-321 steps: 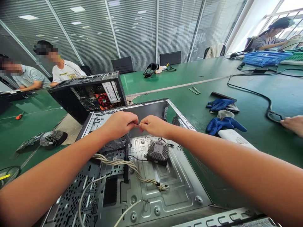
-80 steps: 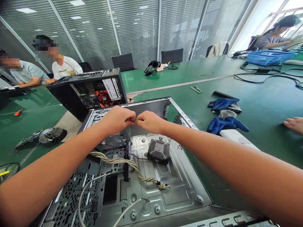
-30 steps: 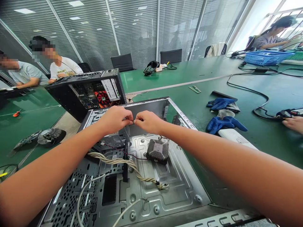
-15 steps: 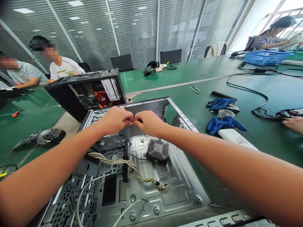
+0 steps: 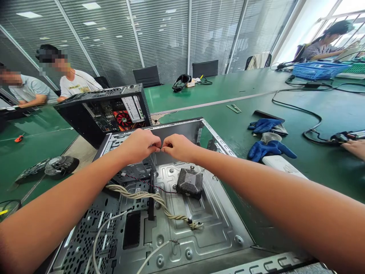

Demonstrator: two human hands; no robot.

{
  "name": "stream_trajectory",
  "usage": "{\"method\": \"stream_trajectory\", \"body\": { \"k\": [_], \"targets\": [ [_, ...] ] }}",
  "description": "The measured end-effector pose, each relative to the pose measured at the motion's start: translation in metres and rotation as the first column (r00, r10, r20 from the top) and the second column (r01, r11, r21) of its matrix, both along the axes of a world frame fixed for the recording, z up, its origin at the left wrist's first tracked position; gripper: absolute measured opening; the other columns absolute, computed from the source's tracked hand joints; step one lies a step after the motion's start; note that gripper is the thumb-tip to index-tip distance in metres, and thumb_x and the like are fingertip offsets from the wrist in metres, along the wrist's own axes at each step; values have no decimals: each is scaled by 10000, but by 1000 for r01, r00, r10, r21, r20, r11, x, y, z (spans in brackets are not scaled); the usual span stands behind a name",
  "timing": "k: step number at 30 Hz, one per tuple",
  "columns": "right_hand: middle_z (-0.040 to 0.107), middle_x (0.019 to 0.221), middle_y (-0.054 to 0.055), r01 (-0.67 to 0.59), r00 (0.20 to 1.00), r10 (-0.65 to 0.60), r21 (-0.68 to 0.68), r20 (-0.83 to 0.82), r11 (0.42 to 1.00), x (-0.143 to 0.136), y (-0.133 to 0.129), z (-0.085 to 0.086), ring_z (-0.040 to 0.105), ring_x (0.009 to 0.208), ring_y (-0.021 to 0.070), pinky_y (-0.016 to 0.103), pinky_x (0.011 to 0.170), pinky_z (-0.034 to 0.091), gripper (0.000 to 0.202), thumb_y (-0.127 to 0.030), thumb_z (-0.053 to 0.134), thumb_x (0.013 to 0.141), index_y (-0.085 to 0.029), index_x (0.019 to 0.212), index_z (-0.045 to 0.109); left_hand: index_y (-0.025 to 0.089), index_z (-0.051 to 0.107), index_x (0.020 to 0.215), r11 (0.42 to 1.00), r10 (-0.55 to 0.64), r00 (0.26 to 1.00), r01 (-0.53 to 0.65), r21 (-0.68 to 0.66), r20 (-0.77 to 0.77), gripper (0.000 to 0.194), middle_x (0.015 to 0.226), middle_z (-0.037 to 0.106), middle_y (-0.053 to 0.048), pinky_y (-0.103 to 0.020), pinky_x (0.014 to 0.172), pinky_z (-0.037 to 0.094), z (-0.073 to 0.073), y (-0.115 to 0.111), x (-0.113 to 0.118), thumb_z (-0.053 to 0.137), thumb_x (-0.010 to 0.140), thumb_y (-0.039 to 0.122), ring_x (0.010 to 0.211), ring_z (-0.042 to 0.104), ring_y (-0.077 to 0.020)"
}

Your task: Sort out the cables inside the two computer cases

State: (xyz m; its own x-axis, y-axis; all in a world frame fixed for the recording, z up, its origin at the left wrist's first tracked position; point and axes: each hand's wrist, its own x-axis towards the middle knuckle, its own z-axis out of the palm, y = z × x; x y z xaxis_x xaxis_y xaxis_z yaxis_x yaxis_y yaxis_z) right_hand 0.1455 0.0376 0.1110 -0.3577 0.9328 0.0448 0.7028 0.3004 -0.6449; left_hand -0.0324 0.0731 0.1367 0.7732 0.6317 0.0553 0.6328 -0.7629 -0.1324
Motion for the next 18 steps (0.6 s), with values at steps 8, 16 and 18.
{"method": "stream_trajectory", "body": {
  "k": [8, 16, 18],
  "targets": [
    [523, 619, -7, 49, 990, -60, -87, -124, 995, -2, -2, 0, 418, 577, 112, 280, 572, 317, 132, -204, 570, 776, -166, 651, 552, 209, 712, 869, 999, -6, 997, 10, -44, 75, 185, 767, 655, -53, -313, 686, 359, -1, 0, -1, 538, 852, 270, 745, 550, -183],
    [332, 543, -67, -92, 859, -202, -529, -471, 843, -2, -9, 4, 240, 439, 72, 253, 456, 207, 164, -177, 501, 845, -187, 682, 480, 207, 722, 894, 998, -43, 994, 46, -35, 97, 194, 786, 676, -56, -307, 697, 366, -2, 3, -3, 541, 869, 273, 753, 558, -178],
    [291, 535, -75, -132, 847, -194, -550, -494, 825, -2, -9, 4, 192, 440, 73, 254, 454, 174, 185, -216, 473, 884, -181, 708, 514, 209, 722, 902, 998, -44, 995, 48, -41, 92, 189, 795, 682, -56, -309, 709, 367, -1, 3, -3, 542, 870, 257, 766, 562, -181]
  ]
}}
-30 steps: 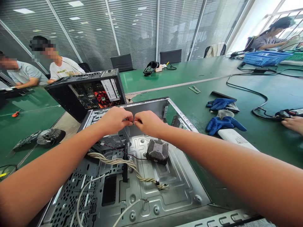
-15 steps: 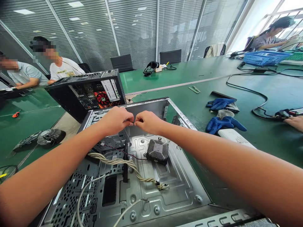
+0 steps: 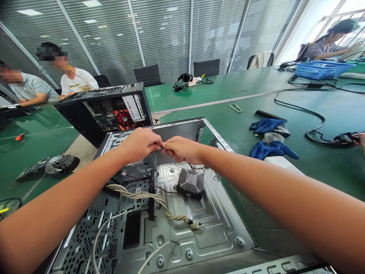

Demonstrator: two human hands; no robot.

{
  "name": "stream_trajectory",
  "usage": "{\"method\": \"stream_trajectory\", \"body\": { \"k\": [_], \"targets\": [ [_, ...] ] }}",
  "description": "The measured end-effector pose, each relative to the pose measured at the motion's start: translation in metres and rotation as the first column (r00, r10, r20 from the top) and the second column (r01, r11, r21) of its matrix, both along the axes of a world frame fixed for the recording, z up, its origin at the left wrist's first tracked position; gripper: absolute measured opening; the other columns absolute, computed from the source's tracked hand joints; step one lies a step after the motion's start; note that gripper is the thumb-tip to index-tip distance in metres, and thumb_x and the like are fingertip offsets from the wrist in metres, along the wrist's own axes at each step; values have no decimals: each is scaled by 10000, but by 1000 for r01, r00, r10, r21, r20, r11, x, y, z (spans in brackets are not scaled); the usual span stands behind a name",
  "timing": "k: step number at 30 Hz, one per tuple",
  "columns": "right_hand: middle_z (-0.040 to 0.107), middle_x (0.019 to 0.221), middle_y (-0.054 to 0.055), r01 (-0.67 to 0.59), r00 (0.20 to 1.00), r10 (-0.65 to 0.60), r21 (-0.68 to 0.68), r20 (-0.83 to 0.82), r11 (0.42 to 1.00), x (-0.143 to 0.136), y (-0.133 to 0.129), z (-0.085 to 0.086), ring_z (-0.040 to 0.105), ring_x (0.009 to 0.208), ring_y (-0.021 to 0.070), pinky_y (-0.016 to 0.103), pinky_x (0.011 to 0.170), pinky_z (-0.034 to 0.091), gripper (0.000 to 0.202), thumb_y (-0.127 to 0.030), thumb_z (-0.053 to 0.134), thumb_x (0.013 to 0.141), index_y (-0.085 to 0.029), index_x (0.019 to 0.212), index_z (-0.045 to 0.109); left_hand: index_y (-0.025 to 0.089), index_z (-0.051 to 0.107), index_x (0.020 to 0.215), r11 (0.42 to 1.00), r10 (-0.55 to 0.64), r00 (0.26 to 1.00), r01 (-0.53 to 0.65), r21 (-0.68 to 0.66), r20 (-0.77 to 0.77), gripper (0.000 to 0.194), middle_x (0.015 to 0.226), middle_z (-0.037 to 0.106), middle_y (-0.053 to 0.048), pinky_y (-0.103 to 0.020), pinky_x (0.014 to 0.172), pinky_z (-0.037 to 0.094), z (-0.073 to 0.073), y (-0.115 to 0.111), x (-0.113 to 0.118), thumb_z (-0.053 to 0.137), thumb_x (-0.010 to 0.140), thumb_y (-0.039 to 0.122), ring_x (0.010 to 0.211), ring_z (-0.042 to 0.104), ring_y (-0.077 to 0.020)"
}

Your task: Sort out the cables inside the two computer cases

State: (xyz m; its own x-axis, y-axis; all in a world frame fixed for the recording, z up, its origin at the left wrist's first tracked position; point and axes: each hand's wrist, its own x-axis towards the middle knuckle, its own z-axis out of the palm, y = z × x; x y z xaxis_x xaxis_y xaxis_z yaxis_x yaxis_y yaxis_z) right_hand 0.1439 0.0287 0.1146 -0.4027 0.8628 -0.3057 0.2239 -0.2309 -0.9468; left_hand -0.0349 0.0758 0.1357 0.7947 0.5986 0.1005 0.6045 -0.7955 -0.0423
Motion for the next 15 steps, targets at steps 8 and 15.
{"method": "stream_trajectory", "body": {
  "k": [8, 15],
  "targets": [
    [362, 539, -52, -18, 961, -76, 338, 265, 941, 0, 6, -9, 256, 494, 90, 275, 491, 199, 143, -216, 541, 799, -172, 667, 568, 208, 698, 864, 1000, -2, 999, 3, 5, -43, 197, 753, 675, -34, -303, 701, 348, 0, -2, 2, 503, 882, 227, 751, 559, -163],
    [427, 571, -35, -18, 925, -159, 457, 346, 889, -3, 4, -7, 334, 540, 102, 278, 534, 257, 165, -235, 551, 784, -179, 633, 520, 202, 696, 864, 999, 20, 1000, -20, -44, 9, 172, 777, 687, -30, -289, 671, 354, 0, 0, 0, 529, 855, 243, 733, 579, -156]
  ]
}}
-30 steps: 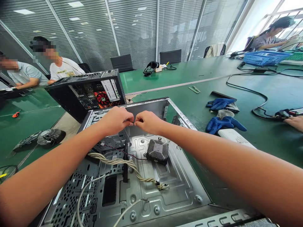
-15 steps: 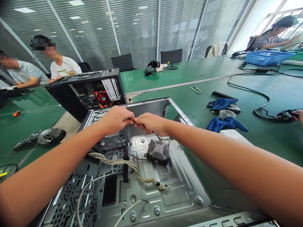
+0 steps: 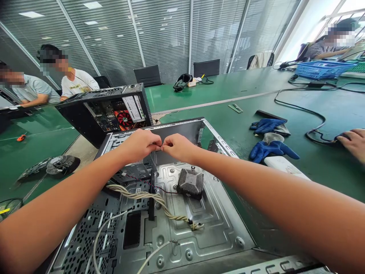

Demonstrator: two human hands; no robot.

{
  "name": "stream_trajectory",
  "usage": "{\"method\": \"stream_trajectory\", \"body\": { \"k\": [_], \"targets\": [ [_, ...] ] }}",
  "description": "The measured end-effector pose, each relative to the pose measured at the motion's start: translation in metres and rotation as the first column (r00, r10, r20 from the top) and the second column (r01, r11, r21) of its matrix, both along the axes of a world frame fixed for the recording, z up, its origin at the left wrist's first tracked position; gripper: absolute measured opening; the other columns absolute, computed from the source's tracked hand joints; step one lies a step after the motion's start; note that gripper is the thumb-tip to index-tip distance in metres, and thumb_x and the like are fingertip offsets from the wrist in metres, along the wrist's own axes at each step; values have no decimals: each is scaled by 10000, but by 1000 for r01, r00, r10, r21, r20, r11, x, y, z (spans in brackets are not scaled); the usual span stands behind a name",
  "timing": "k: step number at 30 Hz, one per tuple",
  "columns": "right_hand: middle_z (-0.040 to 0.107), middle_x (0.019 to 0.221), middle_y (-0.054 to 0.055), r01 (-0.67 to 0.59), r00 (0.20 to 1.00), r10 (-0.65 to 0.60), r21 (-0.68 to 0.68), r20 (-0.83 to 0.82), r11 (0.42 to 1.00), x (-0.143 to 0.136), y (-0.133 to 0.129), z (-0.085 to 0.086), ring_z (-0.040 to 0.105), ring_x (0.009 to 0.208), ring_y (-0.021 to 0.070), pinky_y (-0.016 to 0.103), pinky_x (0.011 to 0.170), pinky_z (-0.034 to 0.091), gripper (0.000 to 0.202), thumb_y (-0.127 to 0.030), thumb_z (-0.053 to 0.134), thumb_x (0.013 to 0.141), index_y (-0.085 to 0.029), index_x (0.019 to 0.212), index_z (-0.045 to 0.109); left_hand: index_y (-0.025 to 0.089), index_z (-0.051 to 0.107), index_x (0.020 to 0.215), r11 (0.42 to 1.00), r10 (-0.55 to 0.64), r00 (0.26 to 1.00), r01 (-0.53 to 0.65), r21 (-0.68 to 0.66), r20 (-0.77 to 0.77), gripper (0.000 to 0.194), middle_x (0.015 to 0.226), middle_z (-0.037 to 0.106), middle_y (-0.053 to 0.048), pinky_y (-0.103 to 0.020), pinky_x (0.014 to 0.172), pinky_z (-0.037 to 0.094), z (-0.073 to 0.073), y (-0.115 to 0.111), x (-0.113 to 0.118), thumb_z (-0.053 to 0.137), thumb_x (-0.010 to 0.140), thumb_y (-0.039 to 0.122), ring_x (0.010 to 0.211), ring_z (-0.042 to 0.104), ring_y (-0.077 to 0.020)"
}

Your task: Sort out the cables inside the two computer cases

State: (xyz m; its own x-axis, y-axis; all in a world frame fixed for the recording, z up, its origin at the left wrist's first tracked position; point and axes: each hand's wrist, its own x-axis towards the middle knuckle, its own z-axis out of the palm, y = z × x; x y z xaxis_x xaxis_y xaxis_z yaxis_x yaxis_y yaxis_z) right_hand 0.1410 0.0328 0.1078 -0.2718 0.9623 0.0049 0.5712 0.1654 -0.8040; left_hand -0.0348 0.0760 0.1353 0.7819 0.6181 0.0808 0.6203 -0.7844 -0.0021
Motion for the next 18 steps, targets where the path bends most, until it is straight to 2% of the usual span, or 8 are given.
{"method": "stream_trajectory", "body": {
  "k": [8, 13, 18],
  "targets": [
    [392, 566, -49, 4, 999, -7, -67, -53, 998, 1, 2, -4, 307, 527, 102, 272, 512, 245, 143, -270, 540, 796, -184, 682, 528, 193, 683, 821, 999, -10, 998, 12, -37, 54, 130, 775, 698, -19, -270, 652, 360, 1, -1, -2, 554, 803, 197, 714, 588, -139],
    [441, 574, -36, -3, 999, 1, 40, 54, 999, 1, 3, -2, 363, 552, 106, 273, 554, 278, 184, -254, 558, 793, -186, 632, 500, 193, 700, 818, 999, 35, 999, -34, -37, 21, 179, 755, 698, -32, -287, 643, 342, 2, -2, 0, 524, 840, 218, 678, 569, -143],
    [534, 631, -8, -34, 975, -12, 201, 224, 979, -1, -1, -1, 423, 603, 122, 279, 593, 288, 134, -198, 541, 783, -185, 651, 523, 207, 703, 816, 997, 57, 998, -56, -57, 22, 155, 742, 696, -19, -298, 646, 340, 1, -3, 0, 550, 825, 228, 664, 561, -147]
  ]
}}
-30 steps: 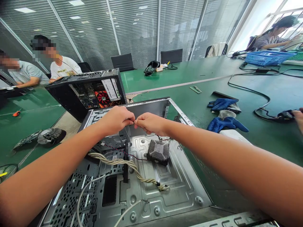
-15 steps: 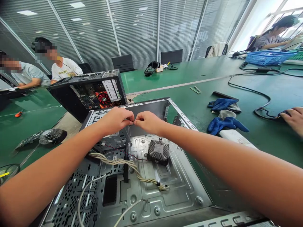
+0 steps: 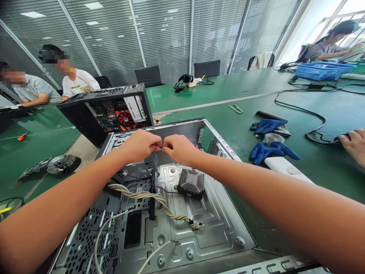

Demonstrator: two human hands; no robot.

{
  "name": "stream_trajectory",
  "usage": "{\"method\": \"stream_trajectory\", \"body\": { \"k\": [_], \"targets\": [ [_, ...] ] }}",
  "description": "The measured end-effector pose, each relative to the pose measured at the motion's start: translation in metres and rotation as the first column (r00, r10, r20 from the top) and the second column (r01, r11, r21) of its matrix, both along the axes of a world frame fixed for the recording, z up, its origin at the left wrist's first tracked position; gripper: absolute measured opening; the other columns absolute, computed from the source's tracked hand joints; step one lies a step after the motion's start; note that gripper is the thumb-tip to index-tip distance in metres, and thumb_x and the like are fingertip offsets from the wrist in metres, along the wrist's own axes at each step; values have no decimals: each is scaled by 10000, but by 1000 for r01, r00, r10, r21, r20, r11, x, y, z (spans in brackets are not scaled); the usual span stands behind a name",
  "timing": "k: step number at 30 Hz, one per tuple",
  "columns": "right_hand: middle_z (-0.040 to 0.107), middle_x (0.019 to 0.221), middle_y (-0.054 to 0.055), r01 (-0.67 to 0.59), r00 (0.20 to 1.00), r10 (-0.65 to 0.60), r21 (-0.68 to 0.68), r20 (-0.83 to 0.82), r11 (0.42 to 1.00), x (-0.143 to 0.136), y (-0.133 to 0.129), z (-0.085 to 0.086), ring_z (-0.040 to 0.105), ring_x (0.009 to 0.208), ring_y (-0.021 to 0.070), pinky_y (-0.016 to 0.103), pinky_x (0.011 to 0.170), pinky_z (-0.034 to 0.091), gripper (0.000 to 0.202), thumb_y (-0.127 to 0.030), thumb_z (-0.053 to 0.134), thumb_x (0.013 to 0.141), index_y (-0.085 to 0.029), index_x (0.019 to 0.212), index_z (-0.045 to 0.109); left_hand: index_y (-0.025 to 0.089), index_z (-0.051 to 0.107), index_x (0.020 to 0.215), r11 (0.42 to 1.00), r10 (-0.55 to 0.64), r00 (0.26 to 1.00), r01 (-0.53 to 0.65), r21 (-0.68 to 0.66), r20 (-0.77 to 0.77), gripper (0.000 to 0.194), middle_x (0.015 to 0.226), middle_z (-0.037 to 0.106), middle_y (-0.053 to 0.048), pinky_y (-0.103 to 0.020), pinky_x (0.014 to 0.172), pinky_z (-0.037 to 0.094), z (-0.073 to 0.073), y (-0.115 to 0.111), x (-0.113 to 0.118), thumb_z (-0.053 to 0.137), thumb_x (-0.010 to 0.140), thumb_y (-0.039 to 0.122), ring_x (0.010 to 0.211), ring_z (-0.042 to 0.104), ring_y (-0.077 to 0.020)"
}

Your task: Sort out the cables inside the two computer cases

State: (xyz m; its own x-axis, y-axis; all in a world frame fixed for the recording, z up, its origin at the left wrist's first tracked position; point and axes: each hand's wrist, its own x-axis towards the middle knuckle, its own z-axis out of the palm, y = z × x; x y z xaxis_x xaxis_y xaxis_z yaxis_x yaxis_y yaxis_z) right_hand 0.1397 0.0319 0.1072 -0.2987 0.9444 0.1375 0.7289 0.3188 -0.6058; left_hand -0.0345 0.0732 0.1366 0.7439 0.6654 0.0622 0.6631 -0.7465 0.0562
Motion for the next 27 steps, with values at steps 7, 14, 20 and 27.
{"method": "stream_trajectory", "body": {
  "k": [7, 14, 20, 27],
  "targets": [
    [433, 564, -34, -17, 995, 4, -116, -103, 993, 1, 2, -2, 360, 556, 113, 272, 561, 266, 161, -268, 511, 810, -181, 674, 526, 199, 707, 823, 999, -21, 999, 20, 30, 25, 163, 747, 711, -12, -278, 650, 356, 0, 2, -2, 548, 828, 235, 669, 583, -137],
    [457, 607, -28, -77, 986, 49, -173, -161, 982, 1, 5, -3, 366, 555, 103, 270, 567, 275, 189, -260, 475, 834, -158, 722, 589, 205, 719, 845, 999, -52, 999, 52, 7, 12, 181, 767, 724, -11, -267, 663, 367, -2, 4, -3, 540, 823, 219, 708, 615, -134],
    [462, 599, -28, -37, 996, 32, -62, -86, 997, 0, 5, -4, 370, 596, 115, 281, 593, 273, 186, -270, 535, 806, -179, 645, 529, 209, 726, 830, 1000, -28, 1000, 27, -8, -3, 172, 754, 721, -10, -281, 655, 351, 1, 2, -2, 557, 824, 243, 661, 583, -135],
    [401, 558, -46, -23, 982, -7, -156, -188, 988, -2, 3, -5, 337, 560, 106, 275, 570, 266, 173, -273, 522, 810, -182, 663, 508, 193, 730, 846, 999, 16, 999, -13, -52, 46, 151, 775, 718, -16, -275, 661, 357, 4, 0, -3, 597, 777, 204, 656, 570, -129]
  ]
}}
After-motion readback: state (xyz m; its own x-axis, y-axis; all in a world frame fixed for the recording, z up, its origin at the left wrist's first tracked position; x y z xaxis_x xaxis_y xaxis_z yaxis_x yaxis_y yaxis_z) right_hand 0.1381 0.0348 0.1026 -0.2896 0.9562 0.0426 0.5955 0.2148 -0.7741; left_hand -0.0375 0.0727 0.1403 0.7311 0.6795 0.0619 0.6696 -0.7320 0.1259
